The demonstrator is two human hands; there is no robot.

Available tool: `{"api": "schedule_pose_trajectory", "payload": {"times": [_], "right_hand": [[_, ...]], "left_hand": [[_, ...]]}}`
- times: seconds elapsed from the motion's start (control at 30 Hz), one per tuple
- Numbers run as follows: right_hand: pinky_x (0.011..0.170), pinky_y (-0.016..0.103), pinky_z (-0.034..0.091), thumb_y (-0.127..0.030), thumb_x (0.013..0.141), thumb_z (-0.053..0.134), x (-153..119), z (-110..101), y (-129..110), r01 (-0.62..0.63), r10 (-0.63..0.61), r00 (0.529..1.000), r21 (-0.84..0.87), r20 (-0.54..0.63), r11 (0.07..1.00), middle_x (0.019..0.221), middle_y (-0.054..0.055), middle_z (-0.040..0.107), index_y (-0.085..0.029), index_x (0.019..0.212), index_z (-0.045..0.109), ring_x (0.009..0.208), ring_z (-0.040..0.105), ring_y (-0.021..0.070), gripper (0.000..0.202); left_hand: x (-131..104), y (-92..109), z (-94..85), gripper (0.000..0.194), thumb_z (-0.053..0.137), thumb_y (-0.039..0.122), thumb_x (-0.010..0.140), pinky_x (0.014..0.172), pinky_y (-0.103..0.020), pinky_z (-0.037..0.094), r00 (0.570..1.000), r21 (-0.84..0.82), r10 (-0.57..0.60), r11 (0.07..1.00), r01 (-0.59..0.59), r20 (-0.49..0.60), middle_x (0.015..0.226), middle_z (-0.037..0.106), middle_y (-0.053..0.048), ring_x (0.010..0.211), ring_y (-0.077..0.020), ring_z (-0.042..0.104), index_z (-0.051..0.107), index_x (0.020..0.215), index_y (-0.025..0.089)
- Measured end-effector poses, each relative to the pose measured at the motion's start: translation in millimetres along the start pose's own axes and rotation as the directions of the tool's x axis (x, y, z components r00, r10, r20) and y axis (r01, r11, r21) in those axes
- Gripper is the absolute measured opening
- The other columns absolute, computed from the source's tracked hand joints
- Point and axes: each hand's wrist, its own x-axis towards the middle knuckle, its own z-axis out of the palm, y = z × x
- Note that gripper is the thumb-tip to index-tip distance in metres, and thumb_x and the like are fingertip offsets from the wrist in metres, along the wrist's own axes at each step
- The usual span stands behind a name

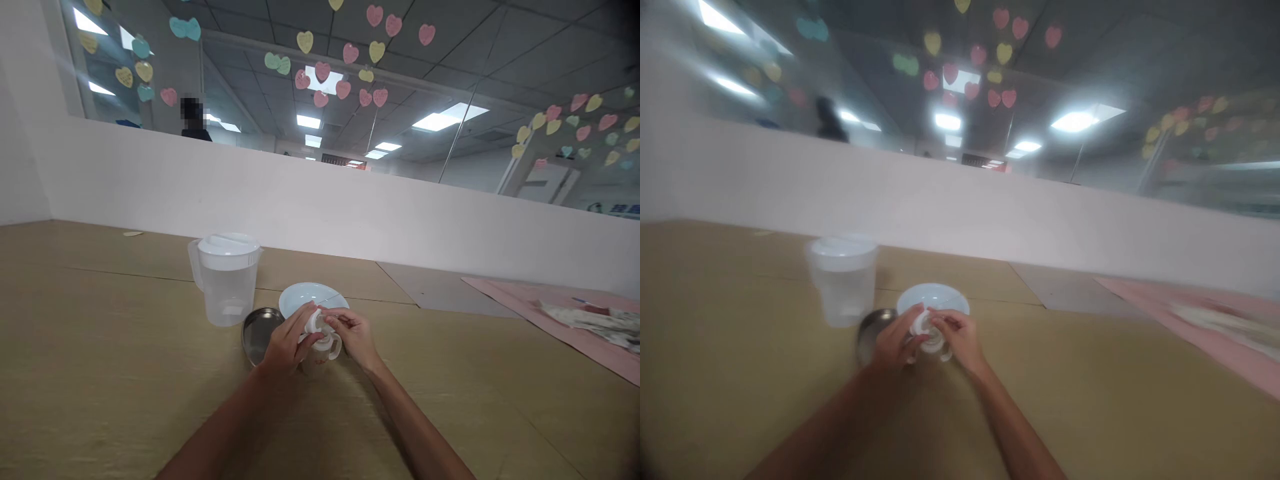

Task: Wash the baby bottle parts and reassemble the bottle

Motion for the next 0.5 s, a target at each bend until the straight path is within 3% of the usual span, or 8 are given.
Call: {"api": "schedule_pose_trajectory", "payload": {"times": [0.17, 0.5], "right_hand": [[0.08, 0.033, 0.051, -0.035, 0.068, 0.071, -0.9, -1.3, -3.0, 0.006, -0.006, 1.0, -0.013, 0.004, 1.0, 0.091, 0.005, 0.071, -0.022, 0.078, 0.072, 0.087, 0.065, 0.0211, 0.017], [0.07, 0.028, 0.053, -0.035, 0.068, 0.071, -1.8, -1.3, 1.9, 0.023, -0.024, 0.999, -0.006, -0.028, 1.0, 0.085, 0.005, 0.071, -0.019, 0.078, 0.071, 0.077, 0.066, 0.0176, 0.018]], "left_hand": [[5.6, 4.6, -2.7, 0.041, 0.048, 0.034, 0.089, 0.091, -0.029, 0.051, 0.997, 0.003, 0.052, 0.999, -0.052, -0.058, 0.119, 0.061, -0.011, 0.106, -0.02, 0.061, 0.046, 0.126, 0.016], [8.8, 7.6, -6.2, 0.04, 0.048, 0.035, 0.089, 0.091, -0.029, 0.051, 0.996, -0.009, 0.065, 0.998, -0.065, -0.054, 0.115, 0.063, -0.012, 0.105, -0.0205, 0.061, 0.049, 0.122, 0.014]]}}
